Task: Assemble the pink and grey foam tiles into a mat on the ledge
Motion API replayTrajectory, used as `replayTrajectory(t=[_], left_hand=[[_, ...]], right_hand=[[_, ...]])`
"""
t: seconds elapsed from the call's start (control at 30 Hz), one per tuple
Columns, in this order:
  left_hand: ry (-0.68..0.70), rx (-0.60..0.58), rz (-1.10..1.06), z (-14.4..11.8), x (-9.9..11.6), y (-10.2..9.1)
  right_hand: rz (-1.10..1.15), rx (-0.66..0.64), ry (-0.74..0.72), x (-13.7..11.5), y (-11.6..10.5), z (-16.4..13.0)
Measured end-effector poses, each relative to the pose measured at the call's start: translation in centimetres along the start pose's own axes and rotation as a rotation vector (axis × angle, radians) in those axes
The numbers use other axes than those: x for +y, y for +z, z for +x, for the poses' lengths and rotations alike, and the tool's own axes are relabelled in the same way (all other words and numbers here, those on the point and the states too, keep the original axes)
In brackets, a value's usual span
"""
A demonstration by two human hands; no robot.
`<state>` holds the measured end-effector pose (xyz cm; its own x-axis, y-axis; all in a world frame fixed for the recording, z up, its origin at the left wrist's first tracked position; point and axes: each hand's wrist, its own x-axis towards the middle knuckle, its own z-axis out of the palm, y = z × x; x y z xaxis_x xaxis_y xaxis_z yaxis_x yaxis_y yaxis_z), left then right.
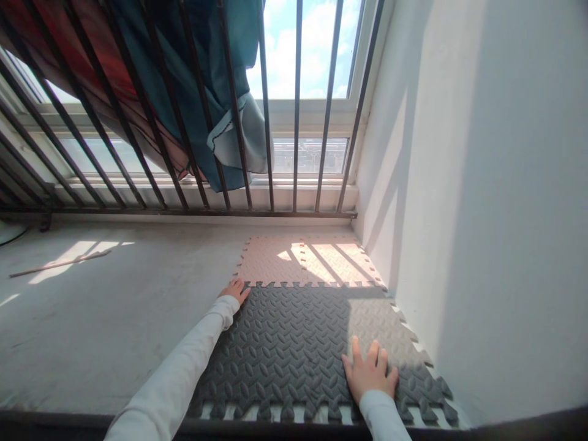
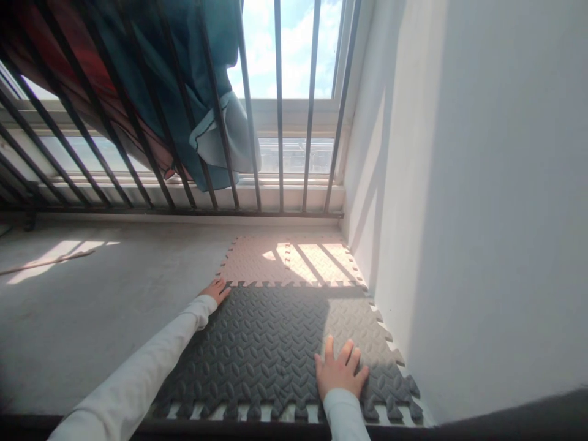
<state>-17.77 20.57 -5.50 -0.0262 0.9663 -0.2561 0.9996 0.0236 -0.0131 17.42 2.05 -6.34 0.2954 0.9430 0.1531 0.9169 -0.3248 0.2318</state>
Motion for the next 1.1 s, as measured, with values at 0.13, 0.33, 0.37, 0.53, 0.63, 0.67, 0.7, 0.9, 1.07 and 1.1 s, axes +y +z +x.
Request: replayTrajectory(t=[0.13,0.33,0.37,0.53,0.63,0.67,0.7,0.9,1.07,1.1], left_hand=[[0.000,0.031,0.004,-0.6,0.5,-0.1],[-0.119,0.017,0.044,-1.5,3.6,-1.6],[-0.146,-0.002,0.024,-1.5,3.9,-1.9],[-0.081,-0.053,0.019,-0.4,5.7,-3.5],[0.054,-0.039,-0.020,0.9,9.1,-4.0],[0.096,-0.041,-0.047,1.4,10.7,-4.0],[0.135,-0.044,-0.074,1.9,12.2,-4.0],[0.223,-0.025,-0.158,4.7,19.1,-2.9],[0.207,-0.012,-0.177,5.6,20.0,-1.5],[0.210,0.004,-0.176,5.6,19.9,-1.3]], right_hand=[[-0.004,-0.009,0.016,-0.2,-0.4,0.1],[0.041,-0.067,0.014,0.0,-1.0,0.1],[0.047,-0.082,0.015,0.0,-1.1,0.1],[0.099,-0.173,0.037,-0.1,-1.9,0.7],[0.151,-0.192,0.040,-0.6,-2.1,1.7],[0.166,-0.195,0.033,-0.8,-2.1,2.2],[0.178,-0.203,0.024,-0.9,-2.1,2.7],[0.256,-0.296,-0.036,-0.9,-2.4,5.9],[0.260,-0.333,-0.050,-1.2,-2.4,8.6],[0.261,-0.325,-0.064,-1.4,-2.3,9.2]])
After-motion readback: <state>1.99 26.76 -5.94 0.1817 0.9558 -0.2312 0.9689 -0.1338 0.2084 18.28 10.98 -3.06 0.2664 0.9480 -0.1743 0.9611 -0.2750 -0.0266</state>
